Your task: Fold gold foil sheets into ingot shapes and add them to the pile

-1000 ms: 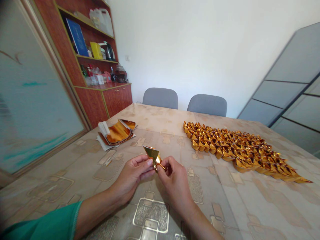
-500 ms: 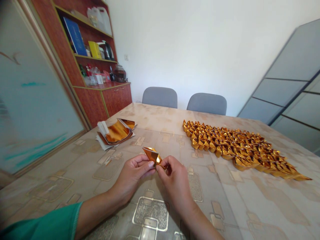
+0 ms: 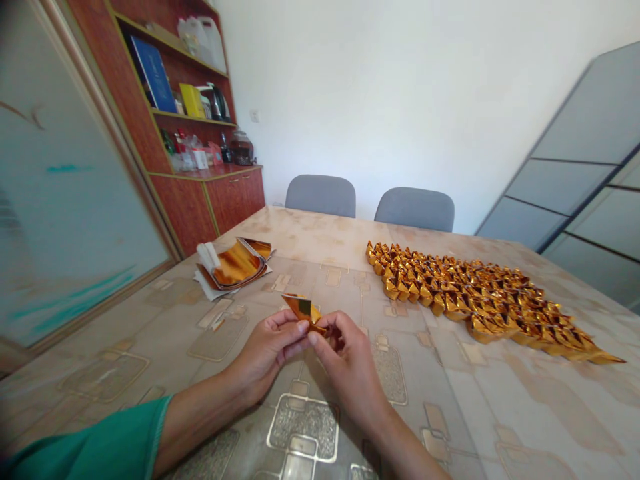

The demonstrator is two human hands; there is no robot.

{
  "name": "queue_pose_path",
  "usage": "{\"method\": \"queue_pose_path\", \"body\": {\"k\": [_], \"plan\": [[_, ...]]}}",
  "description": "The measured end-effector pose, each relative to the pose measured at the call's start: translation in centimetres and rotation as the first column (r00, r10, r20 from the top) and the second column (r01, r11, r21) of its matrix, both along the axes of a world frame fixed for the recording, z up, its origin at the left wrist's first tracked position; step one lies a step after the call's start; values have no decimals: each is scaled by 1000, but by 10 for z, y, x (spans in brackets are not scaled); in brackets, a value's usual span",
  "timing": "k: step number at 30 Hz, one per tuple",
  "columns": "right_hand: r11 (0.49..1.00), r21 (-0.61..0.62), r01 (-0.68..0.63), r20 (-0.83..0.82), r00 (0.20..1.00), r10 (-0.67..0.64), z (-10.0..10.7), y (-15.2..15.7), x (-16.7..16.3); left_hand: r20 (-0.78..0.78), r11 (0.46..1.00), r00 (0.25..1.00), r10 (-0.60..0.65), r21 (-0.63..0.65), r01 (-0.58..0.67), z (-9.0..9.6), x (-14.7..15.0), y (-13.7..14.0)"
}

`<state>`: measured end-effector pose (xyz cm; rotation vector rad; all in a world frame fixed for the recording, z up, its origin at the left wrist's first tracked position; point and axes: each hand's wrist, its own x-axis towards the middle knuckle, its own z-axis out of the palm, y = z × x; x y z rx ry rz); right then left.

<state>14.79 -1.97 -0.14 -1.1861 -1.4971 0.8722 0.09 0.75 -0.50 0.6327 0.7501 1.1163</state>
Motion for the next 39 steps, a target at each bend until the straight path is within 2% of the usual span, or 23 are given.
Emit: {"method": "queue_pose_path", "body": {"k": [3,8,11,14,19,24,32,39], "plan": [[999,-15,28,-36,999,-29,0,0,0,-12,1000,1000,0,8,0,0,0,-2],[992,25,122,60,991,-123,-3,2,-2,-48,999,999,-20,34,21,1,2,-4],[992,27,124,17,992,-124,-4,3,-2,-43,1000,999,6,22,-5,2,2,-2],[995,-24,94,-73,993,-95,-5,3,-1,-11,1000,1000,12,14,-12,2,2,-1],[995,-94,31,-98,994,-40,-5,3,1,58,999,997,-41,36,39,-1,2,-3],[995,-66,81,-72,994,-85,-6,3,-1,92,997,993,-74,12,74,-2,3,-4],[991,-74,115,-103,987,-122,-5,2,-3,26,998,997,-68,8,68,-3,3,-3],[991,-131,-27,-238,971,-5,-4,4,-2,-60,995,997,52,87,-47,-1,1,-1]]}}
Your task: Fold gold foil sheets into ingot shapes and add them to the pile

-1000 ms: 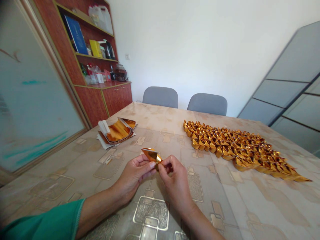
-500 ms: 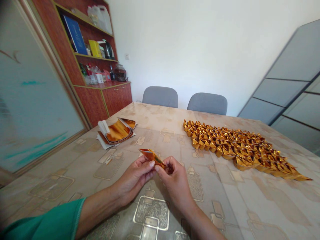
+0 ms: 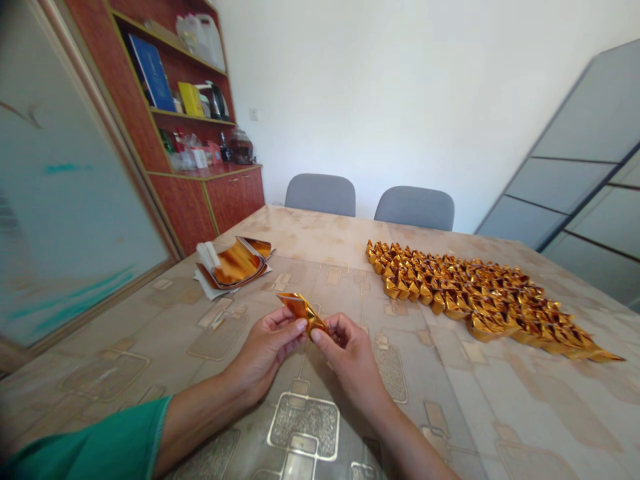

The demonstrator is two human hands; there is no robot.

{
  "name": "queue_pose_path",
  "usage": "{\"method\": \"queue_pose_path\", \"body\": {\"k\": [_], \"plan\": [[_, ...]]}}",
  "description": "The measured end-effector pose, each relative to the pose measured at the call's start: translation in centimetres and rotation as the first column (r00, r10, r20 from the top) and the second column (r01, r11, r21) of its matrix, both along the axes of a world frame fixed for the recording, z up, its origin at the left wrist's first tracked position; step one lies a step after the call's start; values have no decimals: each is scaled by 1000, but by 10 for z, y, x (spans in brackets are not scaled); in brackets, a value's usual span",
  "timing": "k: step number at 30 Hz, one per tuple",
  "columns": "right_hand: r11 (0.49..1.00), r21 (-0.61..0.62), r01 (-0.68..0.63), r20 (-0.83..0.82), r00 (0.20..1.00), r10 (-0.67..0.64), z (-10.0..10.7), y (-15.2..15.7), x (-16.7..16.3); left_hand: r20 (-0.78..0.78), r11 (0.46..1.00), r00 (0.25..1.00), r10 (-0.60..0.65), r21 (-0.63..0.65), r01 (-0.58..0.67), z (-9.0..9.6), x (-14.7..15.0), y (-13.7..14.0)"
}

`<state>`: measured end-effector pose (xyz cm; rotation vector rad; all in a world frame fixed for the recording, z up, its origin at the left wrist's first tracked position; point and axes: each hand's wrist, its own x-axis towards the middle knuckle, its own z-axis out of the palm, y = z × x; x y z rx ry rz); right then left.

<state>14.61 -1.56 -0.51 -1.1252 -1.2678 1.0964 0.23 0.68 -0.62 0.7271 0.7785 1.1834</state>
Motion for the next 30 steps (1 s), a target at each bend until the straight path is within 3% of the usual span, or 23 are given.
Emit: {"method": "queue_pose_path", "body": {"k": [5,18,23,30], "plan": [[999,11,50,-10,999,-50,-2,0,2,-59,999,998,36,24,-35,-1,0,1],[999,-35,-40,-103,994,36,-4,-1,3,-67,993,995,78,88,-72,2,0,5],[991,-65,-114,-96,990,107,-2,-1,4,-49,999,999,10,49,-8,0,0,2],[991,-117,-63,-225,974,35,-13,1,2,-15,990,994,-111,-86,109,-4,0,3]]}}
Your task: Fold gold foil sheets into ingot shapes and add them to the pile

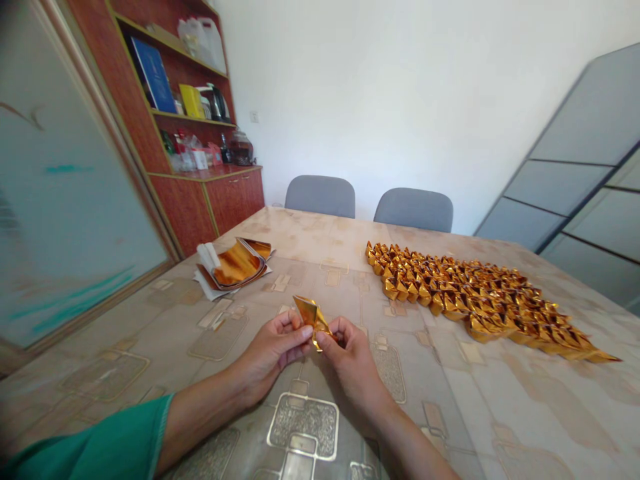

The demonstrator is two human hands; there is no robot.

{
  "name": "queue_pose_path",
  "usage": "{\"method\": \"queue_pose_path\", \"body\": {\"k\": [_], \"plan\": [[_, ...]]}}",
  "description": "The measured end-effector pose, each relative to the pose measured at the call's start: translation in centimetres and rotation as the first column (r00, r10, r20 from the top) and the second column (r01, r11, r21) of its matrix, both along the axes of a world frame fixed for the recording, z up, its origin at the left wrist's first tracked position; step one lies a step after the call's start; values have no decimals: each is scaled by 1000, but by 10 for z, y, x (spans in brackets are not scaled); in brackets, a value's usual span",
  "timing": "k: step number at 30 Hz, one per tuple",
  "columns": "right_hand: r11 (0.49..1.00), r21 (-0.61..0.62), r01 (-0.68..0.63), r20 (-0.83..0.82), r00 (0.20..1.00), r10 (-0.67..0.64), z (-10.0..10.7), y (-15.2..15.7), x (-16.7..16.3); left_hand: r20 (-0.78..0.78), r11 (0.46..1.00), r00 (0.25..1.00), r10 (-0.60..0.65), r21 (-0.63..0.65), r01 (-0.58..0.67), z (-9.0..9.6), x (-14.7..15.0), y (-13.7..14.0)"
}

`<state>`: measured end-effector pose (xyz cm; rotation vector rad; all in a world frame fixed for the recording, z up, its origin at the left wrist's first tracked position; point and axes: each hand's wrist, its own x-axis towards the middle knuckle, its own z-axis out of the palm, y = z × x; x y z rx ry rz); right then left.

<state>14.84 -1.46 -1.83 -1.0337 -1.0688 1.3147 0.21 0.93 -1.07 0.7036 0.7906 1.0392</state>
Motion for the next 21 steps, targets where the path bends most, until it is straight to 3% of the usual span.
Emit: {"method": "queue_pose_path", "body": {"k": [2,5,8,10,13,15,17,21], "plan": [[1000,-3,7,17,1000,-7,3,1,2,-1,999,1000,-15,46,15,1,-1,2],[1000,-23,7,57,998,-6,9,0,5,-64,974,998,-5,226,19,2,-2,4],[998,-56,0,34,999,1,14,-2,5,-223,894,969,103,449,8,3,-3,5],[997,-73,-1,-11,1000,0,16,-3,5,-357,770,903,238,636,48,4,-5,5],[996,-90,-5,-56,998,0,17,-3,6,-397,455,764,508,877,154,4,-9,6],[994,-105,-18,-83,997,9,17,-3,7,-336,268,704,626,940,211,5,-11,7],[991,-129,-35,-121,992,20,17,-3,7,-310,163,674,671,948,275,6,-13,8],[984,-164,-69,-181,983,39,16,-3,5,-350,78,662,663,911,404,10,-14,8]]}}
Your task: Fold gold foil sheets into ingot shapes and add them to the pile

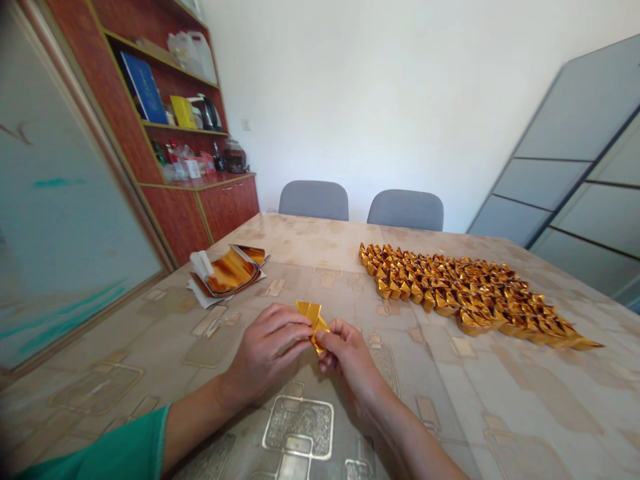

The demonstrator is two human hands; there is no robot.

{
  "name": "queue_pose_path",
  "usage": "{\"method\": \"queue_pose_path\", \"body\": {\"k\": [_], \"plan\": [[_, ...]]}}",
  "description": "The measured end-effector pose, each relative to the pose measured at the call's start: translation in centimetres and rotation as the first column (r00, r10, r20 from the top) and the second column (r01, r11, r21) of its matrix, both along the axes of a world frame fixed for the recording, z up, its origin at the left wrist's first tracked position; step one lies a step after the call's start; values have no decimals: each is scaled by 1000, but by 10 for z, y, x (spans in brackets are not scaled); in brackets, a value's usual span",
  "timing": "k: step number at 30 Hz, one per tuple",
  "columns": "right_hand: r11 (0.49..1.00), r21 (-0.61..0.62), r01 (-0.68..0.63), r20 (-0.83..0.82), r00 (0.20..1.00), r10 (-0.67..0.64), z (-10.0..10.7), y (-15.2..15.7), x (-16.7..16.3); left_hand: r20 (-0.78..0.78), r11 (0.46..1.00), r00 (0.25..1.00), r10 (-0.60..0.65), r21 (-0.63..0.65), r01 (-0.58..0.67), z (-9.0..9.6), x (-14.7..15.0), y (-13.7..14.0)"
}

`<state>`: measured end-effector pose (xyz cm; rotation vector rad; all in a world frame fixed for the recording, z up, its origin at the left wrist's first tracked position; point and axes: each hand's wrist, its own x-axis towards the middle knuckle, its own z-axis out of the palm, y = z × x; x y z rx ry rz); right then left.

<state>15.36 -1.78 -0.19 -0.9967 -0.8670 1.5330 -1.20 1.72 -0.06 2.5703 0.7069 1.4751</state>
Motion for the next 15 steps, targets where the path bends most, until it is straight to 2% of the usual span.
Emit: {"method": "queue_pose_path", "body": {"k": [3,5,6,8,11,13,15], "plan": [[999,5,-50,30,998,50,0,0,1,-36,1000,999,12,21,-12,1,0,-1],[996,84,-27,153,988,14,2,0,4,-18,999,999,47,-14,-47,0,-1,-1],[987,161,11,238,970,-50,4,0,7,-2,997,998,64,-51,-64,0,-2,-2],[931,357,77,388,894,-223,8,0,12,32,985,995,90,-152,-84,1,-3,-3],[815,579,3,500,788,-359,13,-1,15,76,946,994,77,-321,-48,3,-5,-6],[768,634,-86,539,761,-360,15,-2,13,108,905,992,62,-425,-10,6,-4,-8],[759,640,-118,540,772,-335,16,-3,11,135,839,989,61,-544,22,8,-2,-10]]}}
